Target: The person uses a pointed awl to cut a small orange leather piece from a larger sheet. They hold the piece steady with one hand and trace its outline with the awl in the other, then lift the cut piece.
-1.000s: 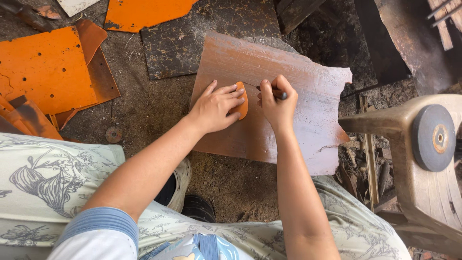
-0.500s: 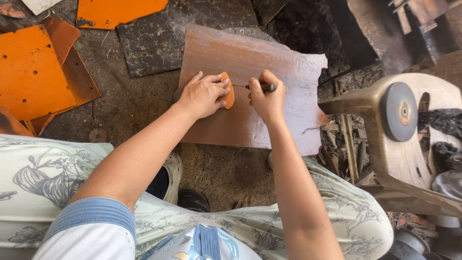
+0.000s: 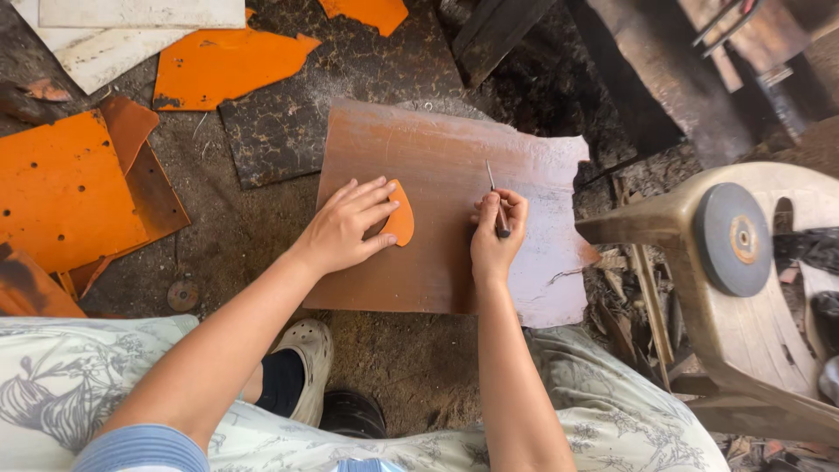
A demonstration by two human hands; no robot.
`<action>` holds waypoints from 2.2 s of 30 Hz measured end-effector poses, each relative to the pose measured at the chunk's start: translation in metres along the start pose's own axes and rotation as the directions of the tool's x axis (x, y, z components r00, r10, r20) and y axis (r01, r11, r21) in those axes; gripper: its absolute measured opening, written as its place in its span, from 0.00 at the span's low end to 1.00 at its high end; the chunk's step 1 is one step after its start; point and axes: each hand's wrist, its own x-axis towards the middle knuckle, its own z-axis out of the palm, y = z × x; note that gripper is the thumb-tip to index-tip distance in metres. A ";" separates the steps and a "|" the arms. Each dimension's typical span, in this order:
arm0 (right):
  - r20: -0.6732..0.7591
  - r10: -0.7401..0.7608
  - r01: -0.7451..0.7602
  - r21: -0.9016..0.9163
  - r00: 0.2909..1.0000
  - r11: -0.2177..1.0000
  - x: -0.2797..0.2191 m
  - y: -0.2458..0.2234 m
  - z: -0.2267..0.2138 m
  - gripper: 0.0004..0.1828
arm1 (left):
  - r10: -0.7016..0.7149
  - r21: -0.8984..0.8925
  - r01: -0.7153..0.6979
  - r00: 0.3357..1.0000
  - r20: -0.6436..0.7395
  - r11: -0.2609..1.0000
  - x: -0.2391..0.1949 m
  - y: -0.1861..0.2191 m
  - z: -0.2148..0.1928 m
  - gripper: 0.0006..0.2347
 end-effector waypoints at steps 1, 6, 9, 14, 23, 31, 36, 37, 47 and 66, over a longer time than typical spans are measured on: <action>-0.012 -0.001 0.001 -0.014 1.000 1.000 0.000 0.005 0.000 0.11 | 0.008 0.030 -0.008 1.000 0.013 1.000 0.000 0.001 -0.001 0.24; -0.029 -0.011 0.010 -0.033 1.000 0.999 0.004 0.016 0.004 0.11 | 0.007 0.081 -0.011 0.999 0.045 0.997 0.009 -0.001 -0.001 0.27; -0.035 0.000 -0.001 -0.024 0.999 1.000 0.005 0.015 0.004 0.11 | 0.002 0.080 -0.007 0.999 0.053 0.997 0.013 0.000 0.002 0.27; -0.014 -0.003 0.002 -0.036 1.000 0.999 0.001 0.011 0.001 0.12 | -0.008 0.075 0.003 0.998 0.068 0.997 0.009 0.000 0.001 0.26; 0.009 -0.031 0.031 0.002 0.999 1.000 -0.001 0.012 0.000 0.12 | -0.028 -0.004 0.029 0.998 0.062 1.000 0.014 0.000 -0.006 0.32; 0.001 -0.027 0.027 0.009 1.000 1.000 0.001 0.015 -0.001 0.11 | -0.101 -0.002 0.101 0.993 -0.058 0.995 0.023 -0.017 -0.022 0.26; -0.006 -0.020 0.020 0.027 1.000 0.999 0.002 0.015 0.000 0.11 | -0.077 0.024 0.078 0.995 -0.063 0.997 0.030 -0.020 -0.018 0.19; 0.000 -0.025 0.025 0.032 1.000 0.999 0.002 0.015 0.000 0.11 | -0.044 0.056 0.046 0.999 -0.024 0.997 0.031 -0.017 -0.016 0.20; 0.079 -0.139 0.146 -0.084 0.987 0.986 -0.003 -0.010 0.007 0.08 | -0.013 0.166 -0.010 0.991 0.134 0.986 0.028 0.011 -0.010 0.27; 0.220 -0.015 0.053 -0.167 0.975 0.985 -0.002 -0.045 0.054 0.19 | -0.102 0.178 0.072 0.981 0.166 0.981 0.027 0.014 -0.001 0.26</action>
